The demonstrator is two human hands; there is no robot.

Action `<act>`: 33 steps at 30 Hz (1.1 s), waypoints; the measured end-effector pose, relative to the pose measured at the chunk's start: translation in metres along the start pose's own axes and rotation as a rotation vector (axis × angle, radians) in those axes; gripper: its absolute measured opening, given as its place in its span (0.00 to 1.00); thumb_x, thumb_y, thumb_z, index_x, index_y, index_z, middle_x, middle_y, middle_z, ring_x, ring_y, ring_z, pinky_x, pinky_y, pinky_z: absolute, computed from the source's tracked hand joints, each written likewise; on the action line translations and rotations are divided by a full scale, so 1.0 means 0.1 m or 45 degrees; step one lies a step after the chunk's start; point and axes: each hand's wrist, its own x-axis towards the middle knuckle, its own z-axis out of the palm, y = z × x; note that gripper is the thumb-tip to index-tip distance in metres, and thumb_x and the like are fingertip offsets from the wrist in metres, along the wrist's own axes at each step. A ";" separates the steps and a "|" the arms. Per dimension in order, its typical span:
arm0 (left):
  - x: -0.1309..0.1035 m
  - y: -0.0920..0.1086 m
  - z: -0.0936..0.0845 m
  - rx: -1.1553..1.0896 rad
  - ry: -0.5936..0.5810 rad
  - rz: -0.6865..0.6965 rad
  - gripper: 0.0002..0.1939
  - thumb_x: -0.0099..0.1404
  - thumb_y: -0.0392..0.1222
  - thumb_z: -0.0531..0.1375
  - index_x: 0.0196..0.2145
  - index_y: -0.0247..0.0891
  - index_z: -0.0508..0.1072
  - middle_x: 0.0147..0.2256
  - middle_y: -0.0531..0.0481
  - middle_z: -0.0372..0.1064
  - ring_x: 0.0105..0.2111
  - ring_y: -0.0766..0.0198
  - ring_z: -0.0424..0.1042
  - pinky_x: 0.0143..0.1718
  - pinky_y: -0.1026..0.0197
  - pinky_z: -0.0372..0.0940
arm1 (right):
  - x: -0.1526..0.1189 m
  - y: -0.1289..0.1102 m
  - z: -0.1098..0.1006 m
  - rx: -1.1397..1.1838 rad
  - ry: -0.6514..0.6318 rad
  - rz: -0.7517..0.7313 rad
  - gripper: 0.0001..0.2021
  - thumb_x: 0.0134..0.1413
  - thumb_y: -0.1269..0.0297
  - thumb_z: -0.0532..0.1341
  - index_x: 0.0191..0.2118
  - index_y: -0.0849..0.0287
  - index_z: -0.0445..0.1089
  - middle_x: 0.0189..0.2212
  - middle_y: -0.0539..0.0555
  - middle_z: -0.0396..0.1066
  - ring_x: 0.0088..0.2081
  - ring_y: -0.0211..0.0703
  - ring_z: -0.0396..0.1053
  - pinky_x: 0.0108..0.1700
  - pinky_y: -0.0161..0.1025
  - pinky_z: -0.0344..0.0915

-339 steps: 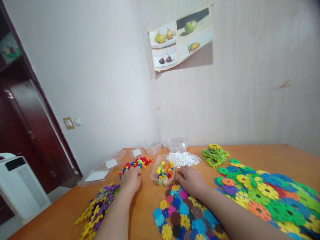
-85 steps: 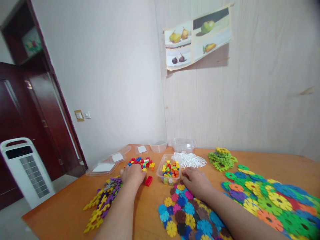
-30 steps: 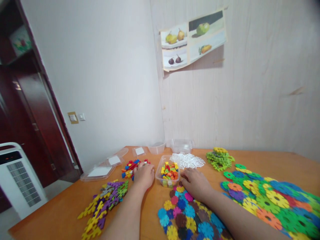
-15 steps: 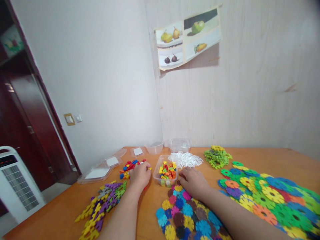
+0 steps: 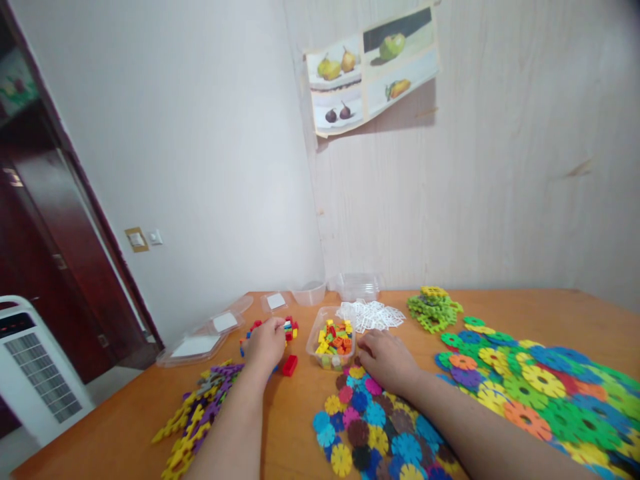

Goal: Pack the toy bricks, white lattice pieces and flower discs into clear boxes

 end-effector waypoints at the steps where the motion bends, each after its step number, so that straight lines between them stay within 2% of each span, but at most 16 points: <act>1: -0.02 -0.02 0.01 0.162 0.002 0.005 0.17 0.67 0.45 0.51 0.46 0.47 0.78 0.46 0.43 0.77 0.48 0.47 0.73 0.48 0.46 0.62 | 0.00 0.00 0.00 -0.001 0.001 -0.001 0.11 0.60 0.62 0.56 0.35 0.56 0.76 0.39 0.56 0.75 0.45 0.47 0.68 0.42 0.38 0.54; 3: -0.05 -0.02 0.01 0.346 0.011 0.039 0.17 0.66 0.44 0.53 0.45 0.49 0.79 0.44 0.41 0.78 0.48 0.43 0.73 0.47 0.44 0.61 | 0.01 0.00 0.01 -0.016 0.002 0.002 0.11 0.60 0.63 0.56 0.35 0.56 0.76 0.39 0.56 0.75 0.45 0.47 0.68 0.41 0.38 0.54; 6: -0.06 -0.02 0.04 0.407 0.016 0.060 0.15 0.64 0.43 0.54 0.44 0.49 0.79 0.42 0.41 0.78 0.47 0.44 0.73 0.46 0.46 0.61 | 0.01 0.00 0.01 -0.034 0.003 0.008 0.12 0.61 0.62 0.55 0.35 0.56 0.75 0.39 0.56 0.75 0.44 0.46 0.69 0.40 0.38 0.53; 8: -0.01 -0.05 0.07 0.292 -0.001 0.029 0.15 0.64 0.44 0.54 0.43 0.47 0.78 0.42 0.43 0.78 0.44 0.48 0.74 0.44 0.50 0.62 | 0.01 0.01 0.01 -0.033 0.001 0.009 0.12 0.61 0.62 0.55 0.35 0.56 0.75 0.39 0.56 0.75 0.43 0.46 0.69 0.39 0.38 0.53; 11: 0.08 -0.17 0.12 -0.072 -0.033 -0.044 0.16 0.67 0.47 0.51 0.39 0.43 0.78 0.36 0.47 0.79 0.36 0.56 0.76 0.35 0.58 0.63 | 0.01 0.01 0.01 -0.029 -0.006 0.004 0.12 0.60 0.62 0.55 0.34 0.56 0.76 0.38 0.56 0.75 0.43 0.47 0.69 0.40 0.38 0.54; 14: 0.14 -0.26 0.11 -0.223 0.037 -0.121 0.16 0.66 0.48 0.50 0.35 0.42 0.77 0.31 0.49 0.78 0.32 0.58 0.75 0.31 0.61 0.62 | 0.01 0.01 0.00 -0.024 0.006 -0.010 0.11 0.59 0.63 0.56 0.34 0.56 0.76 0.38 0.56 0.75 0.44 0.47 0.69 0.40 0.38 0.54; 16: 0.12 -0.27 0.05 -0.129 0.074 -0.173 0.16 0.65 0.48 0.51 0.34 0.43 0.77 0.32 0.48 0.78 0.33 0.56 0.75 0.31 0.60 0.62 | 0.01 0.01 0.01 -0.018 0.013 -0.009 0.11 0.59 0.63 0.56 0.34 0.56 0.75 0.38 0.56 0.75 0.44 0.47 0.69 0.40 0.38 0.54; 19: 0.04 -0.21 -0.05 0.099 0.024 -0.233 0.14 0.64 0.48 0.53 0.32 0.45 0.78 0.34 0.46 0.78 0.37 0.50 0.75 0.36 0.54 0.64 | 0.02 0.01 0.02 -0.013 0.008 0.004 0.11 0.59 0.63 0.56 0.34 0.56 0.75 0.39 0.56 0.75 0.44 0.47 0.68 0.40 0.38 0.54; 25: -0.06 -0.07 -0.09 0.427 -0.063 -0.164 0.11 0.59 0.44 0.56 0.31 0.47 0.79 0.39 0.41 0.79 0.44 0.39 0.75 0.45 0.39 0.62 | 0.03 0.02 0.04 -0.016 0.022 -0.005 0.11 0.60 0.62 0.56 0.34 0.55 0.76 0.39 0.56 0.75 0.44 0.47 0.68 0.40 0.39 0.53; 30: -0.05 -0.05 -0.06 0.415 -0.119 -0.134 0.10 0.58 0.44 0.57 0.30 0.50 0.79 0.40 0.42 0.79 0.47 0.39 0.73 0.47 0.37 0.61 | 0.01 0.02 0.02 -0.026 0.030 0.000 0.11 0.60 0.62 0.55 0.34 0.56 0.75 0.39 0.56 0.75 0.43 0.47 0.68 0.39 0.38 0.53; 33: -0.03 -0.07 -0.05 0.340 -0.103 -0.121 0.07 0.55 0.44 0.59 0.27 0.49 0.79 0.38 0.43 0.79 0.47 0.38 0.73 0.48 0.37 0.60 | 0.00 0.01 0.02 -0.025 0.042 -0.008 0.12 0.60 0.62 0.55 0.33 0.56 0.75 0.38 0.56 0.75 0.43 0.47 0.68 0.39 0.39 0.53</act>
